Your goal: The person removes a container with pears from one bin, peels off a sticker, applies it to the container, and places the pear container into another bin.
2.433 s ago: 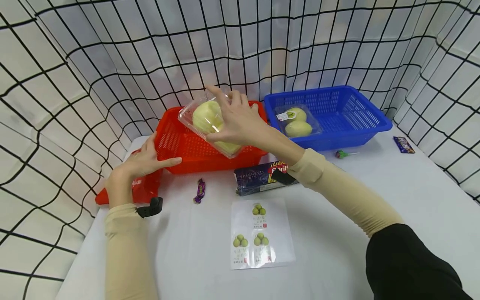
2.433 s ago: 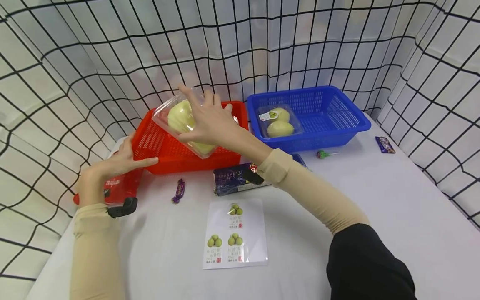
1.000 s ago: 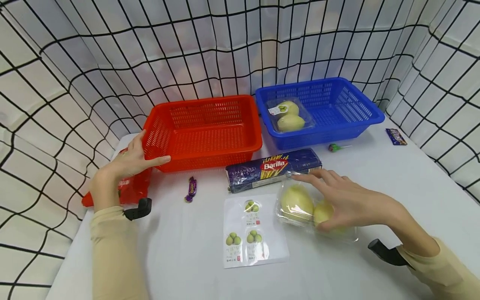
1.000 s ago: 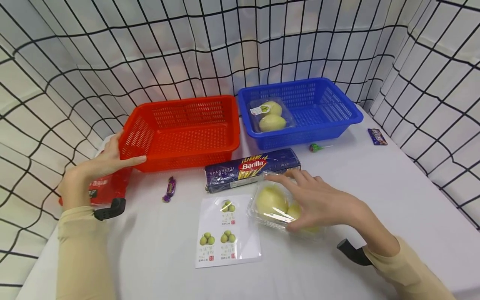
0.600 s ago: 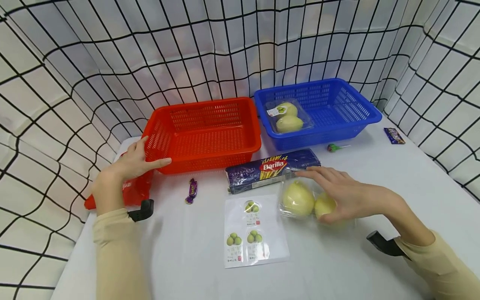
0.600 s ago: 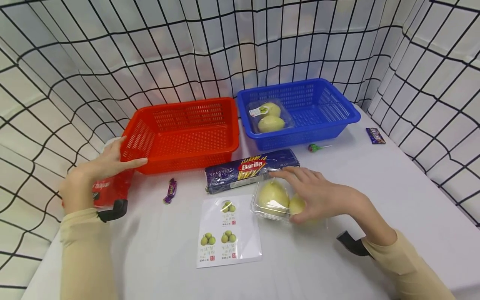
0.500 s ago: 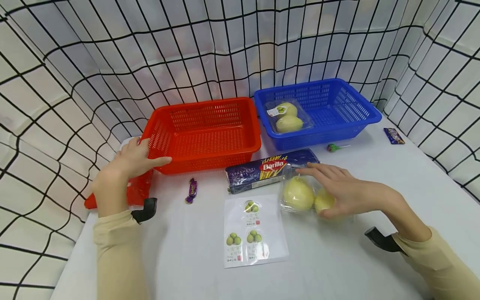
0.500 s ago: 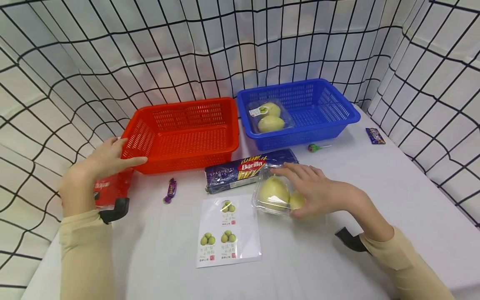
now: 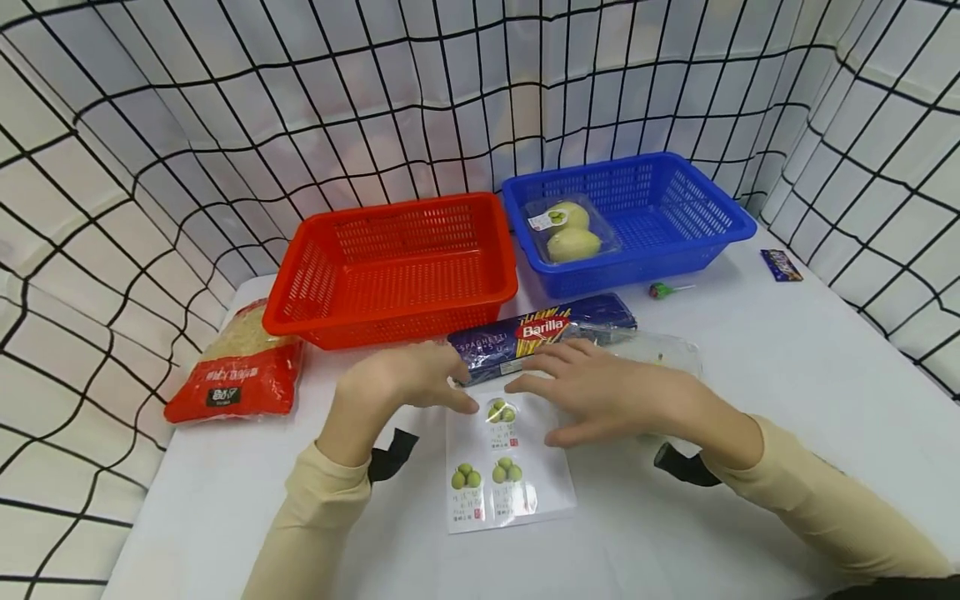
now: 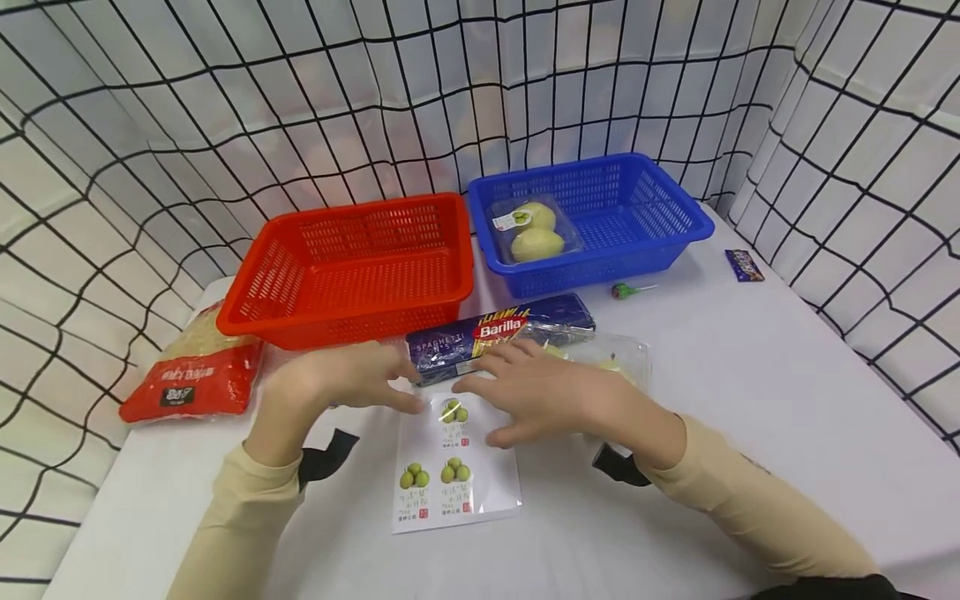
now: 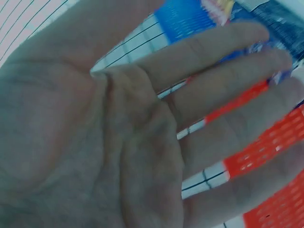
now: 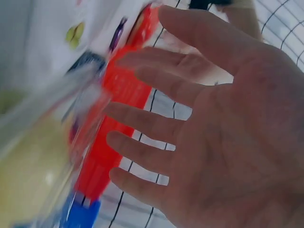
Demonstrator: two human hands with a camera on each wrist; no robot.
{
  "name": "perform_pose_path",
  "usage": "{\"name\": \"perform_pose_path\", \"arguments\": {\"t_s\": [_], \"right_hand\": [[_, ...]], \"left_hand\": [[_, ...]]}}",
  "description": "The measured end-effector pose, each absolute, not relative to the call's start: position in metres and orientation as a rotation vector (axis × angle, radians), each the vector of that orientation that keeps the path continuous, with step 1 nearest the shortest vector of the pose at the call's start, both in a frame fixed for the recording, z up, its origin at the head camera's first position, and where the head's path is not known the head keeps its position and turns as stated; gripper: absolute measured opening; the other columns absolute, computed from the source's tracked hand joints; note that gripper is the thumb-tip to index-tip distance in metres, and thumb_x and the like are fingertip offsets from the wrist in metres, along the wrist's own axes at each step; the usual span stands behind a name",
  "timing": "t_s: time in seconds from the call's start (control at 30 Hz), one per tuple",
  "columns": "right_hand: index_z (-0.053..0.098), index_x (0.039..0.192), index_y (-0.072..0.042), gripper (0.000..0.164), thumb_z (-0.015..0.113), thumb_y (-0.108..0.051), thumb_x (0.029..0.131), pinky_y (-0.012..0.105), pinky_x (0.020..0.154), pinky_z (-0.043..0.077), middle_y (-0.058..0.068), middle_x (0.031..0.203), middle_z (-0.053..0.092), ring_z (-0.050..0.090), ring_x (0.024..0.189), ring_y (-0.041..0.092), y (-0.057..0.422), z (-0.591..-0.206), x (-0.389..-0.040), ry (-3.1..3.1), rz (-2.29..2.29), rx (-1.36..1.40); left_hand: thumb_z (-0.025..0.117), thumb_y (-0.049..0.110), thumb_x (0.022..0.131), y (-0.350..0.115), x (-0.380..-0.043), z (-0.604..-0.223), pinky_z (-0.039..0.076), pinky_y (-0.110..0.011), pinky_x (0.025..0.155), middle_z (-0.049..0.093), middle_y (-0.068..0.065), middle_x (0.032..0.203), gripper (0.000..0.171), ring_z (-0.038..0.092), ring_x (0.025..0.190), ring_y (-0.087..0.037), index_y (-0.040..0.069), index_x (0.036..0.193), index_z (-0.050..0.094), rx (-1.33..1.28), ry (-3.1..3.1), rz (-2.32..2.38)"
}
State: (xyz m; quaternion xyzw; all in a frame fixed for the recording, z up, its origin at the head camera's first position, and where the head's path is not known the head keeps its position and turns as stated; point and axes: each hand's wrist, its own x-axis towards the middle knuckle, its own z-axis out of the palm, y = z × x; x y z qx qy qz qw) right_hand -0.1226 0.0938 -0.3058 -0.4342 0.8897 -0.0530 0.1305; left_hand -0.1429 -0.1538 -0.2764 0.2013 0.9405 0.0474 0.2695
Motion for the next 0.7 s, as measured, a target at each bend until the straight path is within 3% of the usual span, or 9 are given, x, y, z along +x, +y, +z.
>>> {"name": "perform_pose_path", "arguments": {"t_s": [0.13, 0.5, 0.7], "right_hand": [[0.051, 0.150, -0.025, 0.061, 0.070, -0.043, 0.095, 0.060, 0.124, 0.032, 0.005, 0.154, 0.052, 0.043, 0.146, 0.032, 0.073, -0.308, -0.125, 2.581, -0.111, -1.220], [0.054, 0.147, -0.022, 0.059, 0.069, -0.046, 0.095, 0.054, 0.126, 0.030, 0.006, 0.148, 0.058, 0.047, 0.143, 0.032, 0.045, -0.332, -0.137, 2.595, 0.097, -1.182], [0.053, 0.147, -0.024, 0.057, 0.069, -0.043, 0.096, 0.054, 0.125, 0.031, 0.006, 0.146, 0.058, 0.045, 0.144, 0.033, 0.040, -0.344, -0.139, 2.569, 0.073, -1.199]], "left_hand": [[0.076, 0.044, 0.090, -0.147, -0.146, -0.286, 0.057, -0.040, 0.088, 0.069, -0.004, 0.112, 0.048, 0.060, 0.101, -0.021, 0.016, 0.129, 0.071, 0.470, 2.510, 0.062], [0.079, 0.040, 0.087, -0.143, -0.144, -0.294, 0.056, -0.046, 0.098, 0.069, -0.004, 0.132, 0.057, 0.065, 0.107, -0.022, 0.019, 0.139, 0.065, 0.395, 2.453, 0.045], [0.086, 0.042, 0.079, -0.137, -0.142, -0.305, 0.055, -0.041, 0.095, 0.071, 0.001, 0.120, 0.052, 0.062, 0.103, -0.019, 0.021, 0.125, 0.073, 0.395, 2.433, -0.031]]}}
